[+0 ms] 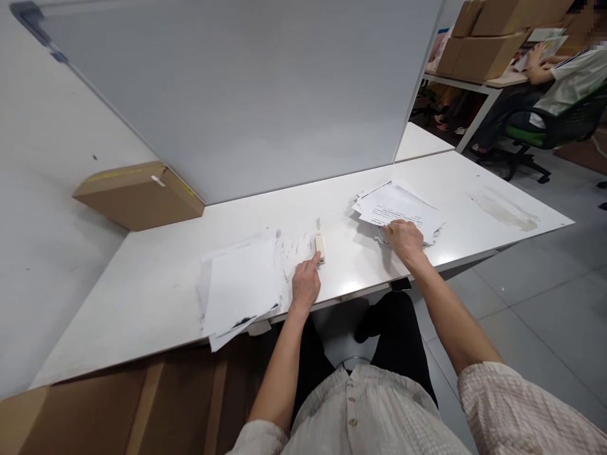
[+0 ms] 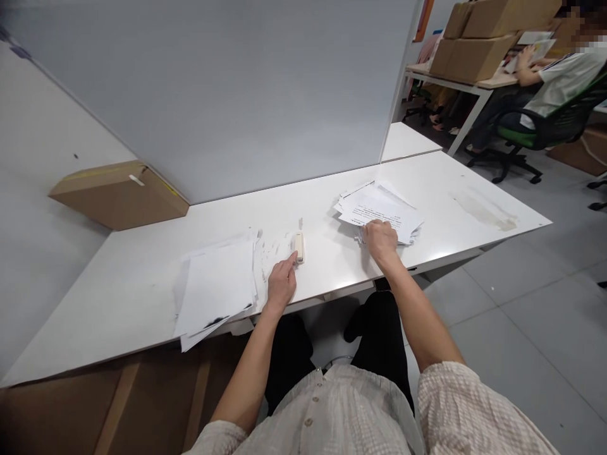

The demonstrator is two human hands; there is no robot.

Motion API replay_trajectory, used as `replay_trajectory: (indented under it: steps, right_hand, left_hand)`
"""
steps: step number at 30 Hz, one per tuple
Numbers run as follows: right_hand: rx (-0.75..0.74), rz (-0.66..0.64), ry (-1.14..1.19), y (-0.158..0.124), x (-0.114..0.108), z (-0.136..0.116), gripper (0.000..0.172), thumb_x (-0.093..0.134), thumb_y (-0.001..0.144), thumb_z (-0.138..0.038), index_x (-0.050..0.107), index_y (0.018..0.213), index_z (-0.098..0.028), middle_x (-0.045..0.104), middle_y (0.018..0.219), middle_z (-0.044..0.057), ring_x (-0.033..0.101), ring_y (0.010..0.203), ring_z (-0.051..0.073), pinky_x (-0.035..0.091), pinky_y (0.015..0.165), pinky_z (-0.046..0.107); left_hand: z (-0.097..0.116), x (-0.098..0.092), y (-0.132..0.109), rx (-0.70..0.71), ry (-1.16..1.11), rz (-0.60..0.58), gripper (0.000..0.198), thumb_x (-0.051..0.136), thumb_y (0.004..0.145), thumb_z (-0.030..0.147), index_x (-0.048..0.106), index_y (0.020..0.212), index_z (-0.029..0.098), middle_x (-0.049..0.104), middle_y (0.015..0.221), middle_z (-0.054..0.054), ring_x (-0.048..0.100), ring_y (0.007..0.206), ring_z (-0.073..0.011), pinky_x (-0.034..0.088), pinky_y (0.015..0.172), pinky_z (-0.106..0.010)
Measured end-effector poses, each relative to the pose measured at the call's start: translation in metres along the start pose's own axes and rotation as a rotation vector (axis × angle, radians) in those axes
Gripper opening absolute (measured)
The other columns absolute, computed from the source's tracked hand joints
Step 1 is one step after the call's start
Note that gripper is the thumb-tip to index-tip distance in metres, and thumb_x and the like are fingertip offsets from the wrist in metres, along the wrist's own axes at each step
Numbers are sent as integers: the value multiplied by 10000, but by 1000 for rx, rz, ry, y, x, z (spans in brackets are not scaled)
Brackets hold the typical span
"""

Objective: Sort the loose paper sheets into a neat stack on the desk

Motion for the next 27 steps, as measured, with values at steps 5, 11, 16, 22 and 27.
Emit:
replay_trajectory:
  steps: [5,11,16,22,27]
  right_hand:
    - [-69,230,122,-20,-38,1,362,357,922,-306,684,966,-154,650,1107,107,533,1017,268,400,833,368]
    - [-9,350,622,-59,-89,6,288,479,866,-415,647,809,-189,663,838,71,589,788,200,442,724,300]
    - [-4,129,1076,-90,-76,-22,288,562,800,-463,609,719,-190,589,672,10,522,628,147,399,556,248]
    - [-67,-259,1197,-93,-22,-53,400,512,807,-526,565,636,-168,509,572,-15,462,541,110,380,511,234]
    - [-96,-146,788,-43,-16,-24,392,450,863,-465,644,974,-143,653,1000,122,582,906,228,457,782,358]
  left_hand:
    - [-2,-3,0,-25,-51,22,466,349,868,104,469,1312,176,636,947,-98,551,892,-210,451,800,-338]
    - [-7,-17,-1,-126,-364,125,351,463,877,271,569,1204,202,653,988,-93,575,882,-187,462,819,-338]
    - [10,8,-9,-303,-1174,-99,607,670,705,508,549,1225,220,623,1147,-108,602,951,-215,485,832,-368]
    - [3,13,-18,-583,-1458,-19,253,749,653,403,698,787,195,715,876,-43,628,964,-225,463,914,-381]
    - [-21,16,-21,-694,-1521,49,302,771,627,353,694,866,185,722,880,-43,650,930,-225,490,880,-371]
Point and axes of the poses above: each hand's wrist, its own y-axis towards the middle knuckle, its own x-axis out of the palm, z = x × y, the point moved 10 cm from there along y, towards the middle knuckle
